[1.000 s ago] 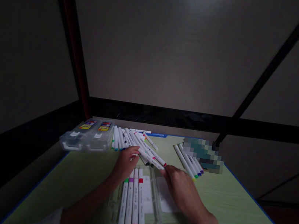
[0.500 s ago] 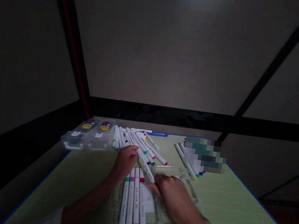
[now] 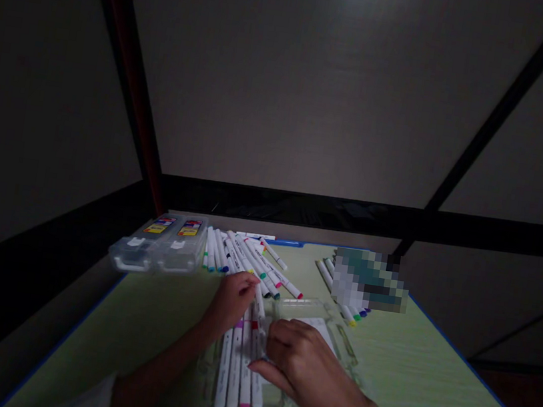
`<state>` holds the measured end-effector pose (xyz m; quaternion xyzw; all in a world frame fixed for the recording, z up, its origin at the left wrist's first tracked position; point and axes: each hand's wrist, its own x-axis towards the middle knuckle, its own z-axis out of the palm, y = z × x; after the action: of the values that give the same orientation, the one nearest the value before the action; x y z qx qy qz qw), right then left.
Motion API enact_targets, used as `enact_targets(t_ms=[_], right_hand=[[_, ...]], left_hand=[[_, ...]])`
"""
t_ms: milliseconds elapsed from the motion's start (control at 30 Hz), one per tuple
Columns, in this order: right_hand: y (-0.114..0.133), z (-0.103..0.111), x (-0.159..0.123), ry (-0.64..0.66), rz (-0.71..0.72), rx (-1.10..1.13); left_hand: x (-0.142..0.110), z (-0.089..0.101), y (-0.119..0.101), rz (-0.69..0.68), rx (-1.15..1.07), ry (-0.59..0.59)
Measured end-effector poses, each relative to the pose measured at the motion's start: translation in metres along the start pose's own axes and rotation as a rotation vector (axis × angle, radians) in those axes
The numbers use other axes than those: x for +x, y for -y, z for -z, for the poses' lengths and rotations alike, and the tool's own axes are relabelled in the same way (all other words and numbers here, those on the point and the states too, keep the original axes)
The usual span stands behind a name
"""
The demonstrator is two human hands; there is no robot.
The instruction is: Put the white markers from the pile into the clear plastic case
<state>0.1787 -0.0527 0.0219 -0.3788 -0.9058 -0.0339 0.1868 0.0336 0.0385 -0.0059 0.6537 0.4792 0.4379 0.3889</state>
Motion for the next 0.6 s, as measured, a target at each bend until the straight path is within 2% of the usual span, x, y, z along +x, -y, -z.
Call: enact_targets(t_ms=[167, 433, 600], right_hand=[[0.0010, 0.0019, -0.0009, -0.019, 0.086, -0.032], [0.0023, 0.0012, 0.0001, 0.136, 0.142, -0.053], [0.0033, 0.0015, 0.0012, 0.170, 0.145, -0.051]], left_hand=[[-0.0028, -0.0028, 0.0042, -0.042, 0.030, 0.062], [-0.0084, -0.0068, 0.0033, -0.020, 0.041, 0.153], [-0.0087, -0.0078, 0.0038, -0.035, 0.052, 0.168]])
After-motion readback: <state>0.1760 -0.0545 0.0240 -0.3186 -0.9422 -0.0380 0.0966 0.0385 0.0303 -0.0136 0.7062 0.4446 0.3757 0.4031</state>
